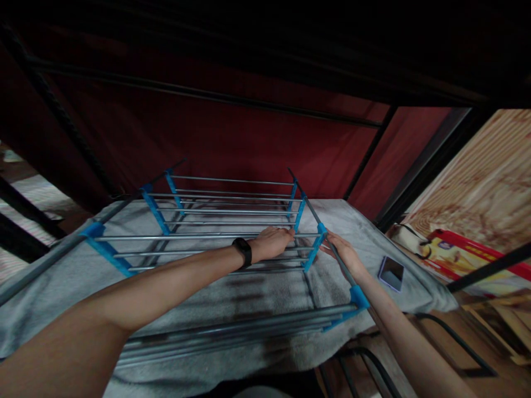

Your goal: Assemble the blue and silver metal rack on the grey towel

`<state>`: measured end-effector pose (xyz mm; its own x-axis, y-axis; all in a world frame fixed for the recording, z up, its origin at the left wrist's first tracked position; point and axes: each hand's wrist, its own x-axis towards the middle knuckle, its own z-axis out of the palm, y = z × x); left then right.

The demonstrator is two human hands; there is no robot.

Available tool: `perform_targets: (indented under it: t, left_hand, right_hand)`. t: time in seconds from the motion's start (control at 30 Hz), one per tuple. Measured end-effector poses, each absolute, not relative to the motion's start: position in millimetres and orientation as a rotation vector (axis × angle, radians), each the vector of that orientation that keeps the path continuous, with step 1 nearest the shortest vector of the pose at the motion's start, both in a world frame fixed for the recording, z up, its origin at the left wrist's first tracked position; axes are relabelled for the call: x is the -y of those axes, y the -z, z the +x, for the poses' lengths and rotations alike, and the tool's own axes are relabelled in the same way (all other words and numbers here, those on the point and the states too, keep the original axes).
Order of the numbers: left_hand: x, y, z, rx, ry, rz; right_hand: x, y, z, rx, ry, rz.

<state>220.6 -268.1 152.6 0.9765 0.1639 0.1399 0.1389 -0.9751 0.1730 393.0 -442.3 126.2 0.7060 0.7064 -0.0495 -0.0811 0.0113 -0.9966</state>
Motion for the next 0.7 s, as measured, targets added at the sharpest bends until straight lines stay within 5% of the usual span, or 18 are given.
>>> perform_targets:
  t: [0.7]
  left_hand:
    - [257, -215, 130, -0.222, -0.303, 3.106]
  right_hand:
    - [464, -97, 410, 0.406, -0.74, -1.415]
